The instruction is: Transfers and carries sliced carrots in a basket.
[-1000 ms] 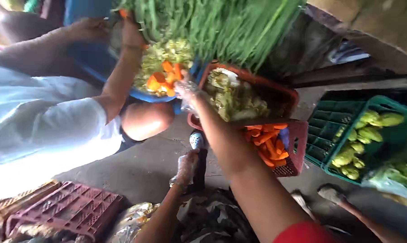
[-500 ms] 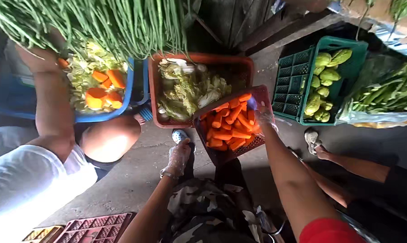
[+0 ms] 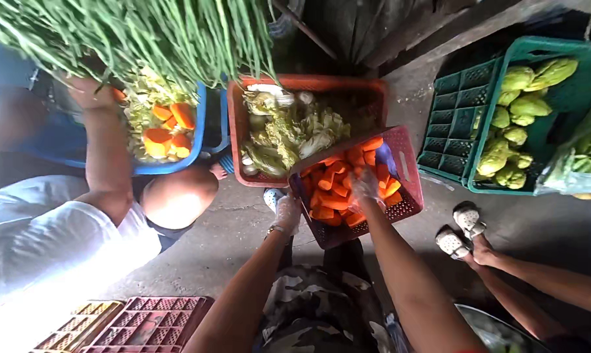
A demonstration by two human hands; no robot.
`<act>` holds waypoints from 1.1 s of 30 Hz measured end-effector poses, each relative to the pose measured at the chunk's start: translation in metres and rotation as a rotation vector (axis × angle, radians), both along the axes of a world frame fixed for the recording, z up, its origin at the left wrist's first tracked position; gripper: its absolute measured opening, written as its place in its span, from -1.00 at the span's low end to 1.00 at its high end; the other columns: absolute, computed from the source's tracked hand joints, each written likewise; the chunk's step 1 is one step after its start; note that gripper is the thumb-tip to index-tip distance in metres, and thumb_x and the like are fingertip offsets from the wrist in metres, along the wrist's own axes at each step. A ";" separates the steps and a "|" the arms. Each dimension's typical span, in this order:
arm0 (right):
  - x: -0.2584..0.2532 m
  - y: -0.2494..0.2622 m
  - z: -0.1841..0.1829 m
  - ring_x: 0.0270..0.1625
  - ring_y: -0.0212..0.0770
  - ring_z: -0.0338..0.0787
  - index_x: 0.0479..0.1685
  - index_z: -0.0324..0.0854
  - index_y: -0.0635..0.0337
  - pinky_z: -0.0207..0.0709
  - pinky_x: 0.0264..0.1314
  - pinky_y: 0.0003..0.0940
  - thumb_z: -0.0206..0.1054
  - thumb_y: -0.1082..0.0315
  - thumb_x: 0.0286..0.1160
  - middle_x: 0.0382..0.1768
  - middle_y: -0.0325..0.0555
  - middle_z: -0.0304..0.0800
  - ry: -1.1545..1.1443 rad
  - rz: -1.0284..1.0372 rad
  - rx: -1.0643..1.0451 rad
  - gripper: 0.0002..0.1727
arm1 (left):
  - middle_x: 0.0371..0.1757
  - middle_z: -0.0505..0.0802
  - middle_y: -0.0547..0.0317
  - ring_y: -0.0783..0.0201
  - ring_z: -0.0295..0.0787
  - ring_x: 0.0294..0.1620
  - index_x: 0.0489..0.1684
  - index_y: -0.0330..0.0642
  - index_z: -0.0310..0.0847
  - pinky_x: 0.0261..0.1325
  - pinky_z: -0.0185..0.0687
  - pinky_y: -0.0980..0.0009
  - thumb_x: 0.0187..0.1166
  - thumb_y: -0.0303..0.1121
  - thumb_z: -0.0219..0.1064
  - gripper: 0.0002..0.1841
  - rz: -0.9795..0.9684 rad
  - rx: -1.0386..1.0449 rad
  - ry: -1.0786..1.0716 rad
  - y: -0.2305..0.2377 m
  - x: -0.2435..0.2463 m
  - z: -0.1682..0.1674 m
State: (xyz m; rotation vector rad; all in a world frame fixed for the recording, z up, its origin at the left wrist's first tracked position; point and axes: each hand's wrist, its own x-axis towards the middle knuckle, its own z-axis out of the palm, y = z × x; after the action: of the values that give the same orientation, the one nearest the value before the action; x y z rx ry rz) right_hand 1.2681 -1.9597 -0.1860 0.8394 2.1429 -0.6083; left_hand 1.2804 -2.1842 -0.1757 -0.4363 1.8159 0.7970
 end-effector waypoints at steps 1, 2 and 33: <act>-0.001 0.005 0.010 0.66 0.31 0.44 0.64 0.39 0.34 0.22 0.71 0.26 0.07 0.14 0.86 0.58 0.38 0.48 0.042 -0.068 -0.027 -0.45 | 0.37 0.71 -0.39 -0.15 0.64 0.47 0.50 -0.47 0.47 0.61 0.43 0.01 0.82 -0.34 0.10 -0.58 0.029 0.025 0.016 -0.001 0.002 -0.002; -0.003 0.010 0.018 0.57 0.28 0.54 0.54 0.45 0.41 0.31 0.66 0.22 0.04 0.22 0.86 0.48 0.40 0.57 0.123 -0.134 -0.038 -0.51 | 0.36 0.71 -0.39 -0.15 0.65 0.46 0.50 -0.46 0.47 0.60 0.44 0.01 0.82 -0.34 0.10 -0.58 0.074 0.052 0.027 -0.002 0.003 -0.003; 0.001 -0.015 0.036 0.60 0.19 0.51 0.48 0.49 0.48 0.29 0.71 0.07 0.37 0.29 0.62 0.49 0.44 0.53 0.287 -0.090 0.215 -0.45 | 0.44 0.70 -0.21 -0.15 0.67 0.45 0.68 -0.18 0.31 0.46 0.55 -0.15 0.85 -0.19 0.05 -0.51 0.040 0.177 -0.128 -0.026 -0.016 0.010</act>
State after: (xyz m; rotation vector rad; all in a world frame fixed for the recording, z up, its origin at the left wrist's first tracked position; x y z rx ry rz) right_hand 1.2692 -1.9746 -0.1499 1.0197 2.4738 -0.5792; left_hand 1.2648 -2.2102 -0.1653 -0.3997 1.6074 0.9281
